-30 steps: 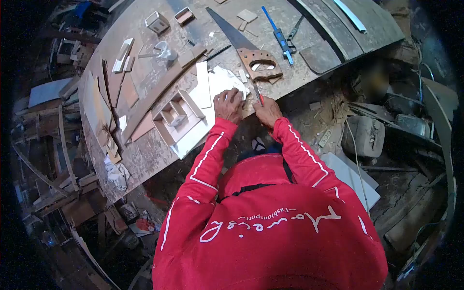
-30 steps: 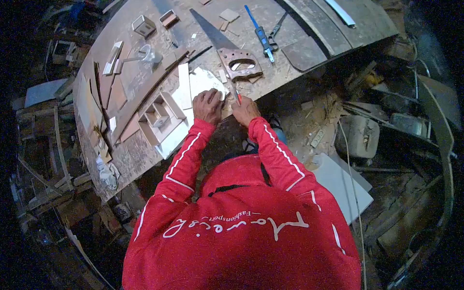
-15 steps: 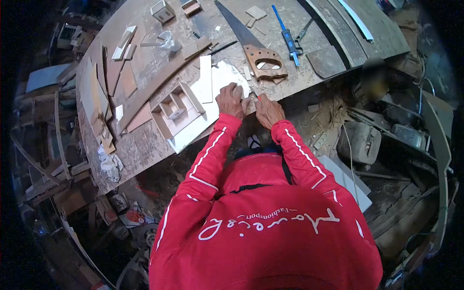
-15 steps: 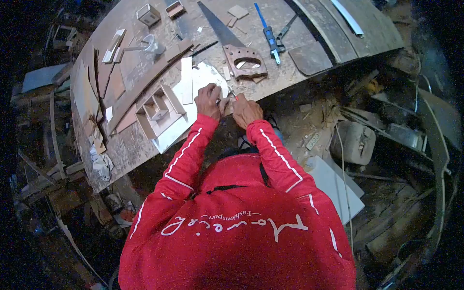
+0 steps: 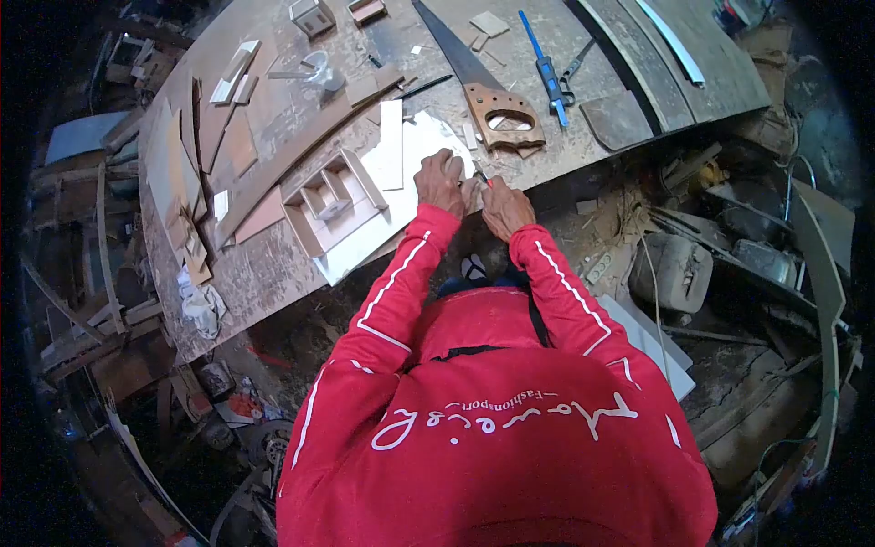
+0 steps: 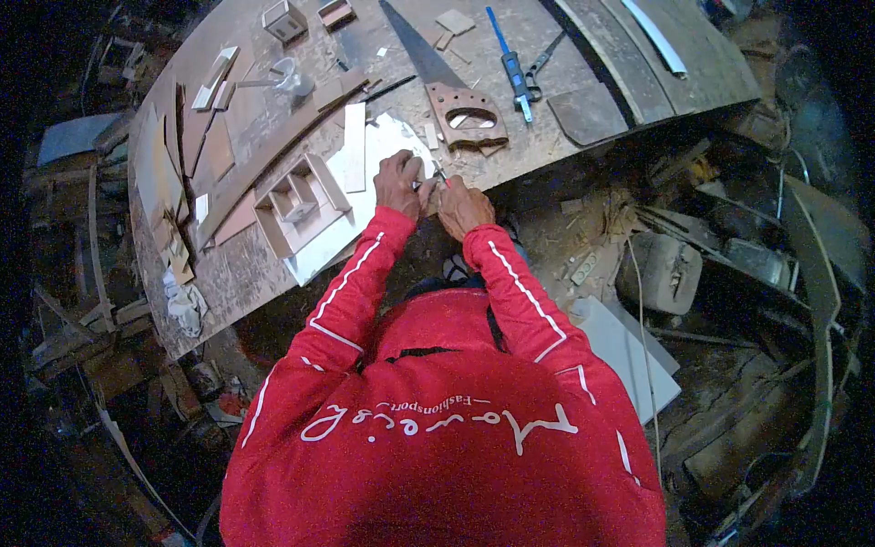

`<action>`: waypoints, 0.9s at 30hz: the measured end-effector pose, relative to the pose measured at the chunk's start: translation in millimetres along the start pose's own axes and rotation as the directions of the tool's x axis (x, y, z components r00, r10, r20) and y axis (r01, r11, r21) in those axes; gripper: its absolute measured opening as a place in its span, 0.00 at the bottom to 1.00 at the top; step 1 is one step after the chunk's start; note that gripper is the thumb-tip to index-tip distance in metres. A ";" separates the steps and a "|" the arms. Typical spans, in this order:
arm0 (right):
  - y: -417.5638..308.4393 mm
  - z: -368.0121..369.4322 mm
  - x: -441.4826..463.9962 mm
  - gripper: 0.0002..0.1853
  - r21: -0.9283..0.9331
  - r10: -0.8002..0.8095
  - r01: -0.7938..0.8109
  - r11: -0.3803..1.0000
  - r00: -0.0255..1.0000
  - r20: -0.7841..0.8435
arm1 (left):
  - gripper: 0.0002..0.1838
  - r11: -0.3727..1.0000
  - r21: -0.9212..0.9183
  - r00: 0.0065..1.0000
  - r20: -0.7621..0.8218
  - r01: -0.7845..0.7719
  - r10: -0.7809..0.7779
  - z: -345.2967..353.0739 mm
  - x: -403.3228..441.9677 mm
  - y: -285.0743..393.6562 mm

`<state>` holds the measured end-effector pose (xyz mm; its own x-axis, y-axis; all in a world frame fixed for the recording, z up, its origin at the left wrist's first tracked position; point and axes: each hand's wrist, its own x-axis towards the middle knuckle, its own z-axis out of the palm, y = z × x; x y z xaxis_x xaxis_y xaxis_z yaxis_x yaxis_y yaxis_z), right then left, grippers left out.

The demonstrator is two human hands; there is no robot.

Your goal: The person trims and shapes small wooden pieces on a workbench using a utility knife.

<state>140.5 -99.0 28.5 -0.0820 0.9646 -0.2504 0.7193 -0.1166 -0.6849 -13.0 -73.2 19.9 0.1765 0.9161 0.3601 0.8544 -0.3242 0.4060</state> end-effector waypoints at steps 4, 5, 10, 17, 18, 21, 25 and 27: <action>1.1 3.7 -1.7 0.17 0.012 -0.011 0.011 1.000 1.000 -0.020 | 0.22 1.000 -0.002 1.000 -0.003 0.015 -0.015 6.3 -2.4 -2.9; 2.1 4.6 -1.4 0.17 0.012 -0.023 0.023 1.000 0.999 -0.034 | 0.22 1.000 -0.002 1.000 -0.006 0.011 -0.011 7.2 -2.2 -3.4; -9.5 -0.7 -3.6 0.17 -0.014 0.023 -0.024 1.000 0.998 -0.052 | 0.22 1.000 -0.002 1.000 -0.007 0.016 -0.016 4.9 -1.6 -1.3; 1.7 6.7 0.8 0.17 -0.045 -0.051 0.047 0.998 0.995 -0.081 | 0.22 1.000 -0.010 1.000 0.012 0.021 -0.021 0.7 -0.4 -0.3; 8.1 10.7 3.1 0.17 -0.034 -0.041 0.038 0.999 0.997 -0.071 | 0.21 1.000 -0.014 1.000 0.012 0.027 -0.027 1.2 -0.5 0.4; 13.9 15.9 8.9 0.16 -0.039 -0.025 0.023 0.999 0.998 -0.060 | 0.19 0.997 -0.075 0.996 -0.085 0.025 -0.031 5.5 -0.9 0.8; 2.8 10.9 6.6 0.15 -0.109 -0.021 0.014 0.994 0.998 -0.063 | 0.16 0.983 -0.149 0.984 -0.128 0.107 -0.126 14.4 1.5 -3.5; 2.7 9.4 5.5 0.15 -0.112 -0.032 0.024 0.993 0.997 -0.068 | 0.15 0.974 -0.178 0.975 -0.147 0.142 -0.169 18.6 2.0 -4.1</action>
<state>135.5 -96.3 18.8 -0.0578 0.9818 -0.1810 0.7899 -0.0659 -0.6097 -7.0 -65.6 3.3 -0.0442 0.9127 0.4061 0.7701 -0.2278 0.5959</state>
